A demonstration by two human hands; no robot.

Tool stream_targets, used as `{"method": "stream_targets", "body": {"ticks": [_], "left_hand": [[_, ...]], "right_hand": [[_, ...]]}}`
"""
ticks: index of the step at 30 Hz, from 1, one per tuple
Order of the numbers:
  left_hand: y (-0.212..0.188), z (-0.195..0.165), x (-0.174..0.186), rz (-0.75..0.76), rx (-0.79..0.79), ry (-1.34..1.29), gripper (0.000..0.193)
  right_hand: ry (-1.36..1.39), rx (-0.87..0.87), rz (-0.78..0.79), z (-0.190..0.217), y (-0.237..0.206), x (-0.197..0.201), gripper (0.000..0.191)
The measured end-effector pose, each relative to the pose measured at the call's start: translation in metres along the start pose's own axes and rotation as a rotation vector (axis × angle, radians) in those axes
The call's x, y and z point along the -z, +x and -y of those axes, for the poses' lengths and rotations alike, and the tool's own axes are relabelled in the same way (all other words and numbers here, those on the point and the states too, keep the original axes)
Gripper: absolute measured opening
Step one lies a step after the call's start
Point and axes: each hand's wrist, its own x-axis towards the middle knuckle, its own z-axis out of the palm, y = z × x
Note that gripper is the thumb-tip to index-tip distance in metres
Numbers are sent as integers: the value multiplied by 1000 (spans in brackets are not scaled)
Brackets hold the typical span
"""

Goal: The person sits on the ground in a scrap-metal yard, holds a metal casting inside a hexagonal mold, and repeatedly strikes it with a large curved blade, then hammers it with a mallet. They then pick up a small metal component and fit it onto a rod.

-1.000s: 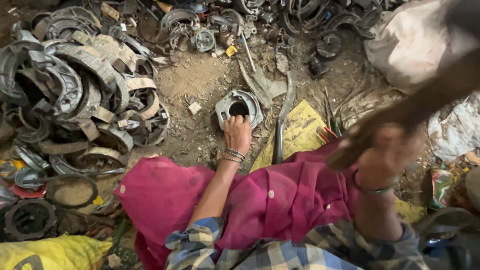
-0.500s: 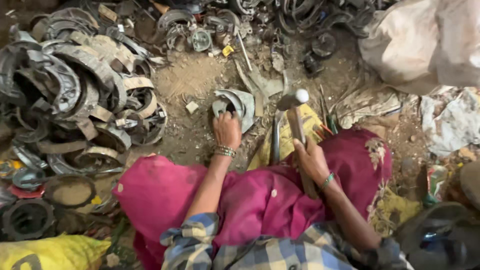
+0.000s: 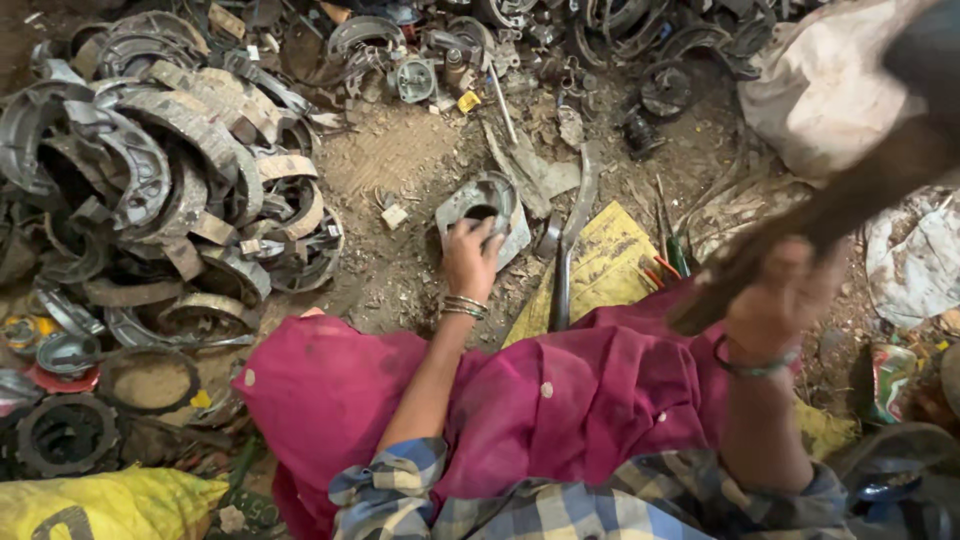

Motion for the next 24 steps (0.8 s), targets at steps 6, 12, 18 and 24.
{"method": "stream_targets", "body": {"ticks": [6, 12, 18, 24], "left_hand": [[15, 27, 1, -35, 372, -729, 25], [23, 34, 7, -90, 555, -1088, 26], [42, 24, 22, -170, 626, -1260, 24], [65, 18, 109, -315, 525, -1504, 26]], "right_hand": [[-397, -506, -57, -109, -22, 5, 44], [-468, -843, -178, -176, -44, 19, 48], [-1291, -554, 96, -184, -38, 22, 61], [-1300, -518, 332, -186, -46, 22, 89]]}}
